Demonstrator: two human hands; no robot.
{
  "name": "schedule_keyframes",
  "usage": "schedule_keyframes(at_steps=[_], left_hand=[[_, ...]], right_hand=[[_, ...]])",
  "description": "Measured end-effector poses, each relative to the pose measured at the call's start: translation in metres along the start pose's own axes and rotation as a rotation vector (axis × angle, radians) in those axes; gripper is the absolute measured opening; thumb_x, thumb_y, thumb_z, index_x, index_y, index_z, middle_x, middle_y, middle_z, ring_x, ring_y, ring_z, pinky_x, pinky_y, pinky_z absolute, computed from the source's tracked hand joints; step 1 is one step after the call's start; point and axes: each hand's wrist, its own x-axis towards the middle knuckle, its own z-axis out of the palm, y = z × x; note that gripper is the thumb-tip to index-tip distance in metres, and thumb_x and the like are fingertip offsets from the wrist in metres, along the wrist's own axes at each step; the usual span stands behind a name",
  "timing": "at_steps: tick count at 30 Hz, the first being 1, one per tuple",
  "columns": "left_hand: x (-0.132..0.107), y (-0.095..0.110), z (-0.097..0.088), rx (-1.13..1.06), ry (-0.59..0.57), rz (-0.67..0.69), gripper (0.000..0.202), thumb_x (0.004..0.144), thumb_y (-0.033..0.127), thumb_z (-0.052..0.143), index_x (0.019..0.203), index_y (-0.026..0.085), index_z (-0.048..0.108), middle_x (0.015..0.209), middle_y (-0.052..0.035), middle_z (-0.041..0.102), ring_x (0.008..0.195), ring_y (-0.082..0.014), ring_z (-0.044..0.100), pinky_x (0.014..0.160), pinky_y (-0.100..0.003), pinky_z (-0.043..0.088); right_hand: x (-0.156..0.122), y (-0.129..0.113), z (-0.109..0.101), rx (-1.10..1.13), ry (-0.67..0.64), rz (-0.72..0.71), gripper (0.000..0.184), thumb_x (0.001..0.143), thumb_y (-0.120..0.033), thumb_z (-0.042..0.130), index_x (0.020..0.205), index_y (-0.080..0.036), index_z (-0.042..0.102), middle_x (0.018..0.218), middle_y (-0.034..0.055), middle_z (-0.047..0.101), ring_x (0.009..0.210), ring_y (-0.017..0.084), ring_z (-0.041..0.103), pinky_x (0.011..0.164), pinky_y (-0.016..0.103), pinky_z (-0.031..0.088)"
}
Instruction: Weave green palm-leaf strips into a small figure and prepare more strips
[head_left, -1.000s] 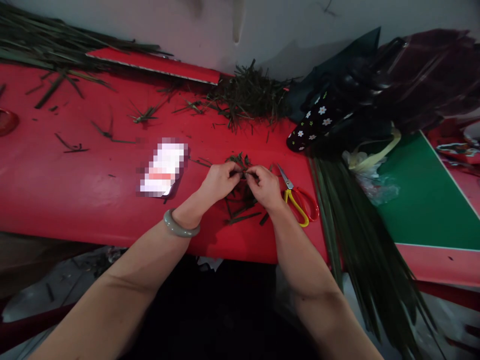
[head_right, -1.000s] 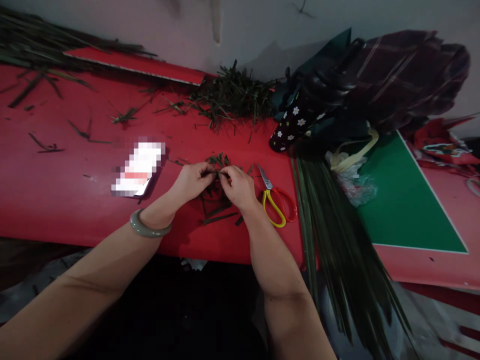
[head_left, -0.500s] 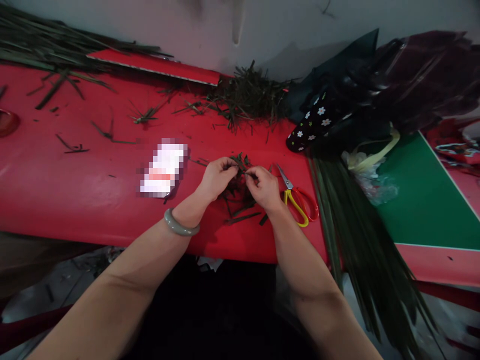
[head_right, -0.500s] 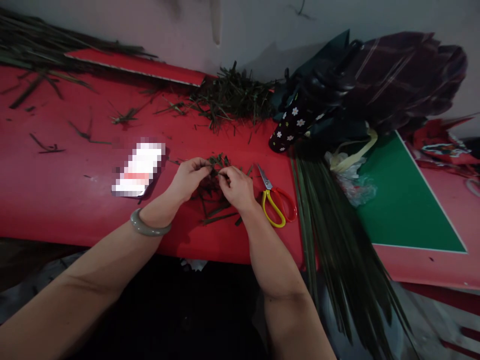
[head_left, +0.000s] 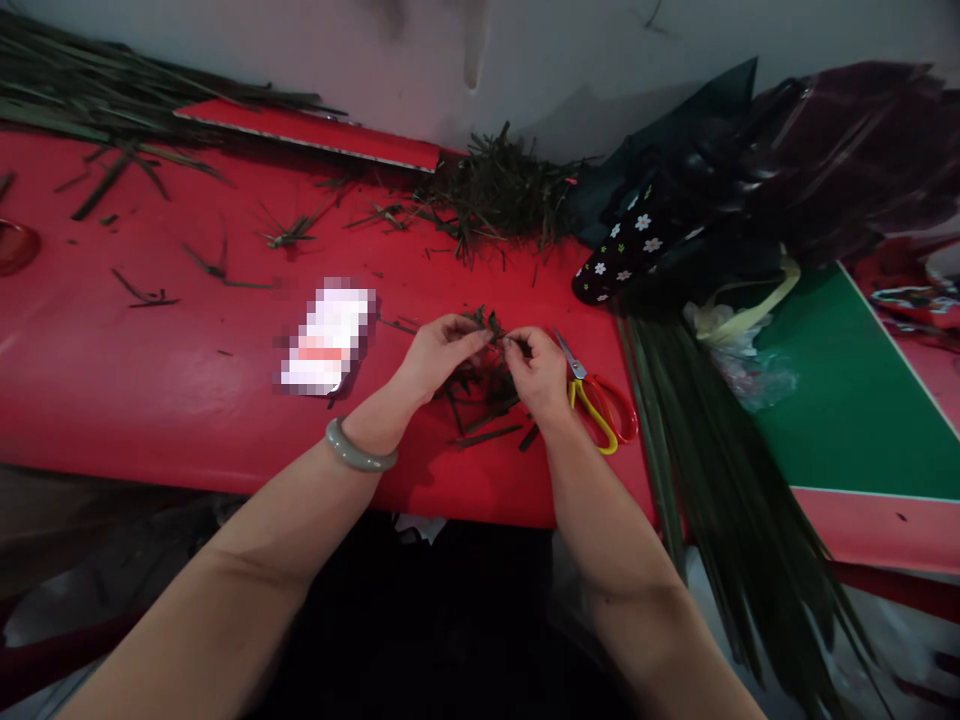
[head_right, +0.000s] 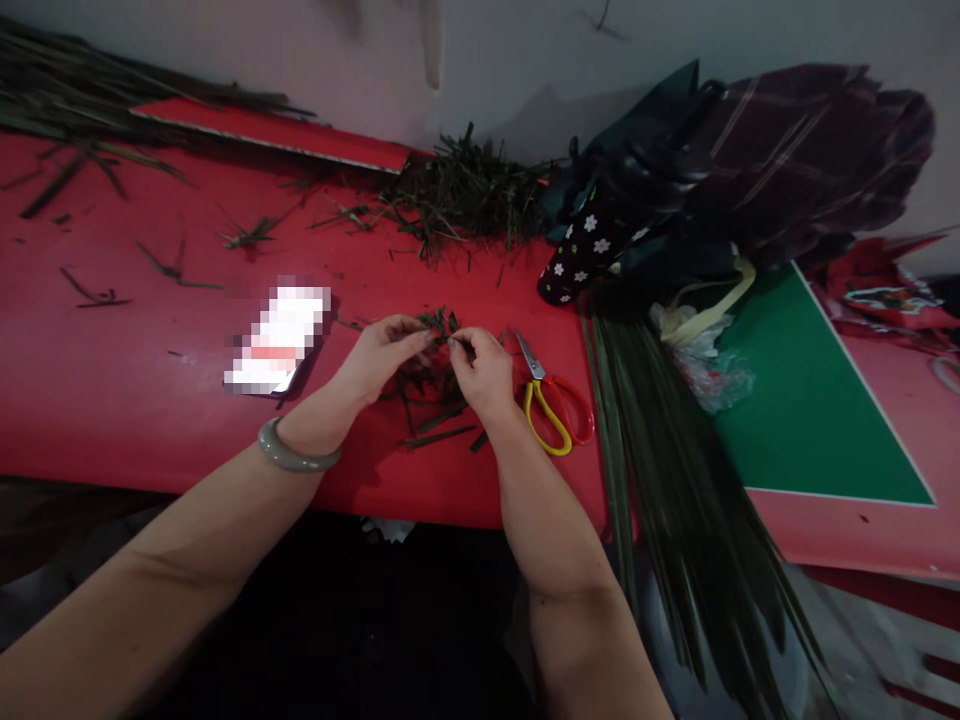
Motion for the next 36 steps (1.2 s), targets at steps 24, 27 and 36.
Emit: schedule_keyframes(at_steps=[24,27,36], left_hand=[[-0.003,0.006,0.005,-0.046,-0.024,-0.109,0.008,0.066,0.010,0.053,0.072,0.012,0.058,0.054,0.0021,0.058,0.047,-0.0055,0.053,0.048,-0.018,0.043],[-0.004,0.006,0.004,-0.075,-0.067,-0.156,0.010,0.068,0.011,0.051,0.074,0.013,0.058,0.057,0.0009,0.060,0.048,-0.0059,0.055,0.051,-0.019,0.045],[-0.005,0.002,0.004,-0.160,-0.180,-0.155,0.017,0.064,0.015,0.063,0.080,0.013,0.057,0.065,0.0015,0.061,0.056,-0.0061,0.057,0.062,-0.022,0.049]], right_hand=[[0.002,0.004,0.002,0.334,-0.022,0.205,0.017,0.076,-0.035,0.047,0.075,-0.019,0.053,0.063,-0.0031,0.050,0.058,0.009,0.045,0.056,0.022,0.037],[0.002,0.004,0.005,0.384,-0.003,0.223,0.016,0.077,-0.034,0.046,0.076,-0.019,0.051,0.064,-0.0035,0.049,0.059,0.009,0.045,0.058,0.022,0.038],[0.003,0.006,0.004,0.393,0.003,0.206,0.015,0.078,-0.033,0.046,0.076,-0.019,0.050,0.064,-0.0041,0.047,0.059,0.008,0.043,0.058,0.022,0.038]])
